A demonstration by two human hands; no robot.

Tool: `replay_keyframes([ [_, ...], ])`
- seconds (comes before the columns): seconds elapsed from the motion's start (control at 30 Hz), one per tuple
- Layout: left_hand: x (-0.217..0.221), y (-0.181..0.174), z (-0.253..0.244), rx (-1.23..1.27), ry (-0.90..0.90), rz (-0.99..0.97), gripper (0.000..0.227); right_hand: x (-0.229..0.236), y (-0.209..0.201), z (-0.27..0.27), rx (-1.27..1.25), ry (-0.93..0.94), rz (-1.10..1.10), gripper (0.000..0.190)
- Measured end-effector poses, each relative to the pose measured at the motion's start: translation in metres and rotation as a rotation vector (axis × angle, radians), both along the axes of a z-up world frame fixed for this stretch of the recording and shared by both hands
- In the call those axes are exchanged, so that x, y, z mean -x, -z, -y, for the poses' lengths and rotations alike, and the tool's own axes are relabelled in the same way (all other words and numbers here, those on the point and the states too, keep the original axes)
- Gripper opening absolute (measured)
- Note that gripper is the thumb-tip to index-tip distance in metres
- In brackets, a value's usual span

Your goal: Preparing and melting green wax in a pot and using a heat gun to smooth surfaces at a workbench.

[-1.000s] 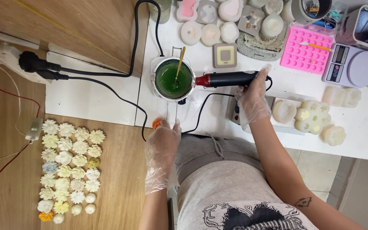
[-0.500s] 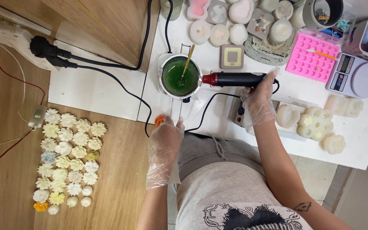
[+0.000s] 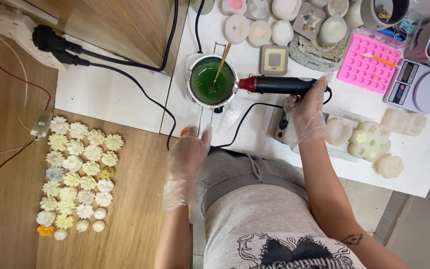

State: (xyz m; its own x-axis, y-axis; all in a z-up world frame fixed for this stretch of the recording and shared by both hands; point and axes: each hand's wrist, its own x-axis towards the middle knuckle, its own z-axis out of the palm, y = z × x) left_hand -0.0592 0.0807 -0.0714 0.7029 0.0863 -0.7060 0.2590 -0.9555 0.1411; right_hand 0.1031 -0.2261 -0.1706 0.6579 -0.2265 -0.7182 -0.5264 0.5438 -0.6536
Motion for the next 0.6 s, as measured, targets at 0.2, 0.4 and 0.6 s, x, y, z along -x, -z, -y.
replay_keyframes([
  [0.2, -0.027, -0.032, -0.026, 0.190, -0.501, -0.098, 0.059, 0.002, 0.012, 0.006, -0.066, -0.010, 0.006, 0.067],
  [0.4, -0.033, -0.029, -0.027, 0.165, -0.445, -0.152, 0.067, 0.007, -0.003, -0.003, -0.024, -0.014, 0.036, 0.061],
  [0.6, -0.030, -0.023, -0.009, 0.174, -0.442, -0.086, 0.081, 0.005, 0.006, 0.001, -0.034, 0.030, 0.082, 0.061],
])
